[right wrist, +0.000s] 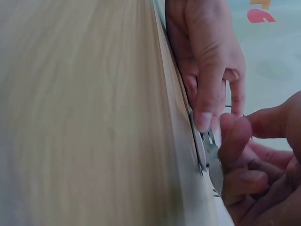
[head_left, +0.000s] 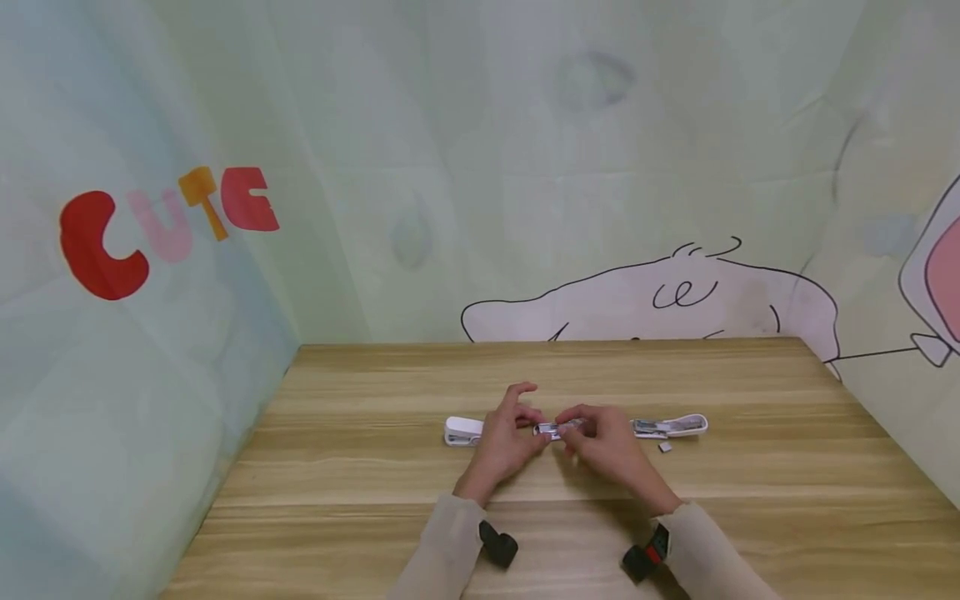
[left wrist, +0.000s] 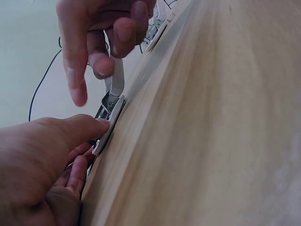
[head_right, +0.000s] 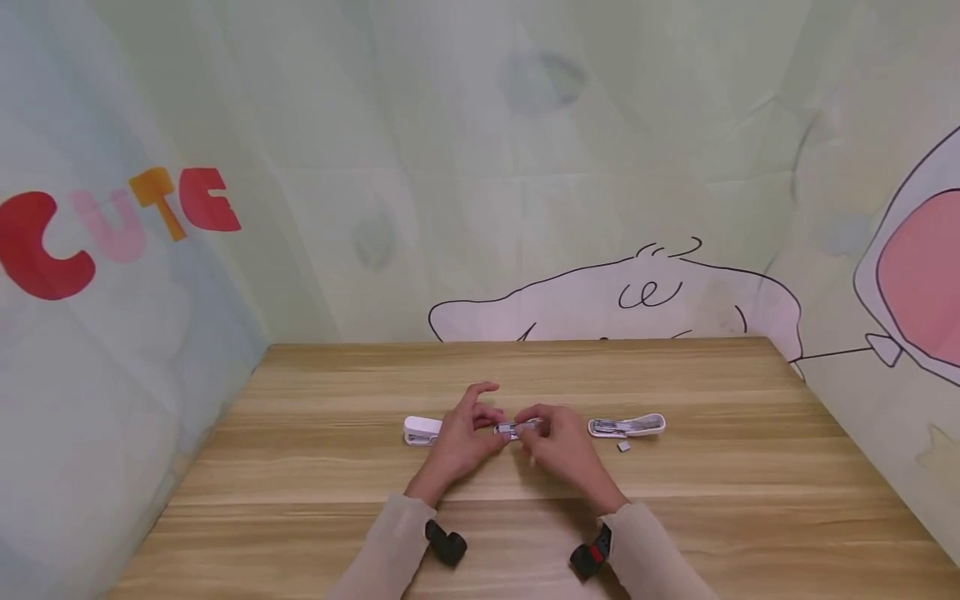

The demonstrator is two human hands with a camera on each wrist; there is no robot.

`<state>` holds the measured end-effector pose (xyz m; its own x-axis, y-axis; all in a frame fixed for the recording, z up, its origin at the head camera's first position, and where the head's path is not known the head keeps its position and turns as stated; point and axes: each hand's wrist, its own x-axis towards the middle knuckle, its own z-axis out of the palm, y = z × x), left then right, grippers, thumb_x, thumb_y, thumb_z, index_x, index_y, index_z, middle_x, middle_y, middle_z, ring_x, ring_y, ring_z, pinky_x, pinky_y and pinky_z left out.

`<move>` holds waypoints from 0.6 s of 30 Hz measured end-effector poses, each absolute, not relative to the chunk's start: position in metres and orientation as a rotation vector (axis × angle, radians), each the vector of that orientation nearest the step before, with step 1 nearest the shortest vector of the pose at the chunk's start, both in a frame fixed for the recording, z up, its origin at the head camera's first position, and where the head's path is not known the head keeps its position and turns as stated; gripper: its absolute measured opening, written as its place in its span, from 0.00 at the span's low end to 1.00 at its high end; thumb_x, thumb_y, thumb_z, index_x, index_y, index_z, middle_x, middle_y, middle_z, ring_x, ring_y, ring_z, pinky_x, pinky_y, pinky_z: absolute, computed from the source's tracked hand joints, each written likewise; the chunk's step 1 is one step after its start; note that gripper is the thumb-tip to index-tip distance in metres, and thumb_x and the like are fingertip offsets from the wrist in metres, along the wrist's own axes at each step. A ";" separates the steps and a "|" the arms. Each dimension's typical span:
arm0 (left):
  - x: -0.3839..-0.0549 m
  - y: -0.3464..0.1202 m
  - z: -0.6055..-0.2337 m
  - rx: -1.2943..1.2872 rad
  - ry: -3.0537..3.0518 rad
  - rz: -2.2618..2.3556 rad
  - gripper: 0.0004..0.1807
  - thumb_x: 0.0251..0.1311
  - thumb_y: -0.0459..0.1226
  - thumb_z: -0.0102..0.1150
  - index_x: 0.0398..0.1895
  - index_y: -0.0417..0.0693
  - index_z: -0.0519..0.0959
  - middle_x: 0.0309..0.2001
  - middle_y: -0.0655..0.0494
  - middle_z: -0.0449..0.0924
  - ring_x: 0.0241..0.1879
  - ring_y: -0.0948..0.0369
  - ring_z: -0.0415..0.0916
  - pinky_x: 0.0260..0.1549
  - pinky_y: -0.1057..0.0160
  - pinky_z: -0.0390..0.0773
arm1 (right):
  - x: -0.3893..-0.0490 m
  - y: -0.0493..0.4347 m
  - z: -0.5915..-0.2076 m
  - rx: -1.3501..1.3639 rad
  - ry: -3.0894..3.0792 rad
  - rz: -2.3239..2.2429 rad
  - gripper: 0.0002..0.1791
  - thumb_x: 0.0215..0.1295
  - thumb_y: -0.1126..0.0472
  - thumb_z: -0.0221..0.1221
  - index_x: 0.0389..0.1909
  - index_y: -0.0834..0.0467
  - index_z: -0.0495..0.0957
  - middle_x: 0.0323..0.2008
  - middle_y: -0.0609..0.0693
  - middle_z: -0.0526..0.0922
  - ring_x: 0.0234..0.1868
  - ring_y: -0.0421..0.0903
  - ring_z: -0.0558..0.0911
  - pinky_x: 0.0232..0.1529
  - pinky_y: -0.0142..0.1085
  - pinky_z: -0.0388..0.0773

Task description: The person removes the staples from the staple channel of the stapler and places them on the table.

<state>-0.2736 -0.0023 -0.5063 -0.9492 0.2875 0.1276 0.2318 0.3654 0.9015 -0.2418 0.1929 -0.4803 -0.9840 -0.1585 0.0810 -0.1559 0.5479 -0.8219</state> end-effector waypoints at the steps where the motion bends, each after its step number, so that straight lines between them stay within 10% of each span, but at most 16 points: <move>1: -0.273 -0.003 -0.506 0.482 2.550 1.673 0.43 0.60 0.30 0.76 0.77 0.50 0.67 0.48 0.52 0.91 0.58 0.50 0.88 0.67 0.49 0.83 | -0.242 0.191 -0.481 -0.251 2.734 -1.467 0.10 0.74 0.63 0.63 0.50 0.62 0.86 0.22 0.51 0.87 0.16 0.38 0.75 0.18 0.30 0.67; 18: -0.275 -0.003 -0.508 0.489 2.535 1.697 0.42 0.61 0.32 0.77 0.77 0.51 0.67 0.48 0.52 0.90 0.57 0.51 0.88 0.67 0.50 0.83 | -0.245 0.181 -0.482 -0.185 2.686 -1.421 0.11 0.74 0.61 0.64 0.51 0.60 0.87 0.20 0.48 0.88 0.14 0.40 0.77 0.17 0.30 0.67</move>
<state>-0.2753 -0.0030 -0.5084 -0.9486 0.2884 0.1307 0.2307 0.3469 0.9091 -0.2450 0.1805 -0.4818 -0.9879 -0.1523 -0.0291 -0.0616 0.5577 -0.8278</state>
